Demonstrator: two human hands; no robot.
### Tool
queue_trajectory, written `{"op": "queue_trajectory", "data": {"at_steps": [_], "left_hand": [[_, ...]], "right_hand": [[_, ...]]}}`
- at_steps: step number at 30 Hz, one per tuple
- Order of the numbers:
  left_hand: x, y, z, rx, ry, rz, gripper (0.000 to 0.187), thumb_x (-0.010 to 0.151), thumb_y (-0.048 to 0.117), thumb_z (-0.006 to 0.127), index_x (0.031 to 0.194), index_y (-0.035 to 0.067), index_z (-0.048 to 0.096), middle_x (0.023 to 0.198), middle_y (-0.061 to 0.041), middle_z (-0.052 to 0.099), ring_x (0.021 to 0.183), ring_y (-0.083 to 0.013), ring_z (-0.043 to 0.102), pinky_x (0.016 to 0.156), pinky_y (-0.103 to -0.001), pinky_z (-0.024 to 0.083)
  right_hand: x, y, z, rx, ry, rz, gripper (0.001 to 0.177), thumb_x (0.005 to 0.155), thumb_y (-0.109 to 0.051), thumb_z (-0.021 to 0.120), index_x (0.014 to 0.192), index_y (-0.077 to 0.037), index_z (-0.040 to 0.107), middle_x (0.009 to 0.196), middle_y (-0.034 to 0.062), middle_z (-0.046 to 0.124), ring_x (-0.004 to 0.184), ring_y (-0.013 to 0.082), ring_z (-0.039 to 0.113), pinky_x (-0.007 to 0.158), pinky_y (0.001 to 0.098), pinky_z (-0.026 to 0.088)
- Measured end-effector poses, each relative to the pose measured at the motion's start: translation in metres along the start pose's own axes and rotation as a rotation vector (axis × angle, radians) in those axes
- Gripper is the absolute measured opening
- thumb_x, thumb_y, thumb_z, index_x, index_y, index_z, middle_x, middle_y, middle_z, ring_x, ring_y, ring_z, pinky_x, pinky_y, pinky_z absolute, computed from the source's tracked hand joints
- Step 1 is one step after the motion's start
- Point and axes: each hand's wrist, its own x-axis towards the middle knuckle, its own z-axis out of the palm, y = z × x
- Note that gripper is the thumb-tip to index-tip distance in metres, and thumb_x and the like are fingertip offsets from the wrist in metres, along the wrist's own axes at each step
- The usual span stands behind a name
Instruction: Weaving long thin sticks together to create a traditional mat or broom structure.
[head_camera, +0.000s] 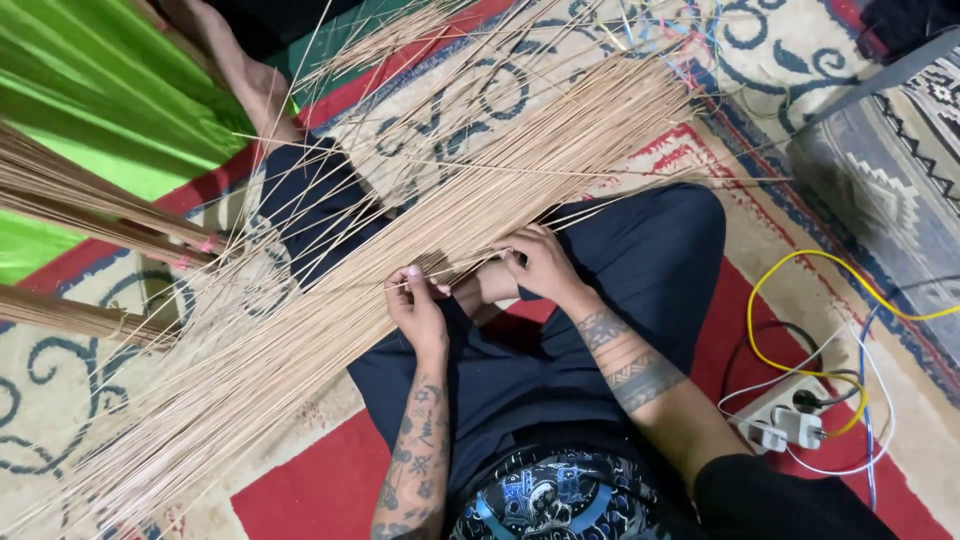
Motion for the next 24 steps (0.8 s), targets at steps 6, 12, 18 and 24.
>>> {"op": "queue_trajectory", "data": {"at_steps": [6, 12, 18, 24], "left_hand": [[-0.001, 0.006, 0.002, -0.003, 0.032, 0.007, 0.01, 0.107, 0.014, 0.057, 0.108, 0.004, 0.054, 0.072, -0.011, 0.062, 0.051, -0.0219, 0.068, 0.044, -0.031, 0.059], [-0.001, 0.007, 0.005, 0.025, 0.014, -0.007, 0.012, 0.107, 0.016, 0.058, 0.106, 0.005, 0.054, 0.069, -0.009, 0.062, 0.05, -0.0193, 0.067, 0.044, -0.028, 0.058], [-0.003, 0.008, 0.007, 0.031, 0.025, -0.005, 0.016, 0.107, 0.019, 0.058, 0.111, 0.004, 0.054, 0.072, -0.01, 0.063, 0.053, -0.0192, 0.069, 0.044, -0.027, 0.059], [-0.004, 0.004, 0.007, 0.024, -0.001, 0.011, 0.031, 0.103, 0.018, 0.064, 0.126, 0.004, 0.048, 0.077, -0.01, 0.061, 0.054, -0.0186, 0.068, 0.044, -0.026, 0.06]], "right_hand": [[0.02, 0.058, -0.023, -0.016, 0.402, 0.097, 0.058, 0.072, 0.011, 0.054, 0.118, -0.016, 0.078, 0.109, 0.0076, 0.074, 0.111, 0.0319, 0.064, 0.104, 0.0418, 0.043], [0.019, 0.123, -0.016, -0.471, 0.079, 0.616, 0.054, 0.082, -0.002, 0.064, 0.135, -0.012, 0.063, 0.144, 0.0111, 0.058, 0.134, 0.0347, 0.048, 0.112, 0.0558, 0.033], [0.009, 0.109, -0.005, -0.568, 0.173, 0.556, 0.016, 0.089, -0.016, 0.067, 0.104, -0.018, 0.073, 0.105, 0.0028, 0.068, 0.114, 0.0284, 0.058, 0.099, 0.0458, 0.042], [0.007, 0.094, -0.013, -0.39, 0.28, 0.242, 0.017, 0.091, -0.014, 0.07, 0.105, -0.024, 0.07, 0.095, -0.0014, 0.06, 0.106, 0.0262, 0.059, 0.092, 0.0426, 0.048]]}}
